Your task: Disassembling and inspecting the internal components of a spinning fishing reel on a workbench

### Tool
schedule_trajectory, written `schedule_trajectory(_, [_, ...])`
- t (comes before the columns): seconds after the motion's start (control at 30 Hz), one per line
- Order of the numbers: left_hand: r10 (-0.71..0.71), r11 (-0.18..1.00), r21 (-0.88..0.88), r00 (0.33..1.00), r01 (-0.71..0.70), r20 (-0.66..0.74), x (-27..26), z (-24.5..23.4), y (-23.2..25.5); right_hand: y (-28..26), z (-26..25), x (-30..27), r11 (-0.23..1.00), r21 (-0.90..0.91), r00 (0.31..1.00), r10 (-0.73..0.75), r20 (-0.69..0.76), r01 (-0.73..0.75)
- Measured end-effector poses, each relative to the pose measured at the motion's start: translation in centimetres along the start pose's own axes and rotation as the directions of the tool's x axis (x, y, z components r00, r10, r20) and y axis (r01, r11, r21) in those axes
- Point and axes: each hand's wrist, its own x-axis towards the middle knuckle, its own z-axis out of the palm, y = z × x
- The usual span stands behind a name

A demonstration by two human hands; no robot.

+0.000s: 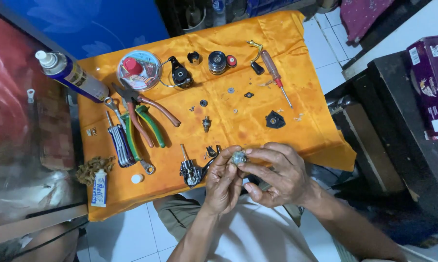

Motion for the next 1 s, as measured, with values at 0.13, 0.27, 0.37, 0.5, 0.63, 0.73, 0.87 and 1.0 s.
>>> schedule_trajectory(0.13, [-0.040,0.998,-0.055,0.999,0.040,-0.005,0.0,1.2,0.6,0.8,-0.1,-1.2,0.999,-0.040,0.999,-0.033,-0.013,0.033])
schedule_trajectory(0.27, [-0.064,0.992,-0.109,0.998,0.061,-0.027,-0.3,1.5,0.9,0.9,-0.1,-1.1,0.990,-0.097,0.995,-0.103,-0.008,0.102])
schedule_trajectory(0.37, [-0.079,0.989,-0.130,0.996,0.075,-0.032,-0.3,1.7,1.2,1.2,0.2,-1.0,0.984,-0.103,0.989,-0.145,-0.014,0.142])
schedule_trajectory(0.5, [-0.043,0.999,-0.026,0.996,0.042,-0.073,-0.3,1.6,0.9,1.8,0.1,-1.1,0.999,-0.012,0.998,0.052,-0.020,-0.053])
schedule_trajectory(0.63, [0.015,0.994,0.107,0.996,-0.005,-0.090,0.3,3.4,1.8,1.3,0.3,1.4,0.996,0.058,0.998,0.066,0.002,-0.066])
schedule_trajectory(0.73, [0.041,0.985,0.170,0.995,-0.024,-0.094,0.5,2.9,2.1,2.2,0.6,1.2,0.996,0.063,0.998,0.055,0.032,-0.056])
schedule_trajectory(0.87, [0.235,0.681,0.702,0.970,-0.210,0.063,-1.0,4.1,6.8,5.6,2.0,0.5,0.997,-0.043,0.983,0.076,0.165,-0.070])
schedule_trajectory(1.0, [0.598,-0.133,0.943,0.735,-0.305,0.321,-3.7,2.0,13.7,8.0,4.6,-1.6,0.981,-0.186,0.968,0.100,0.230,-0.058])
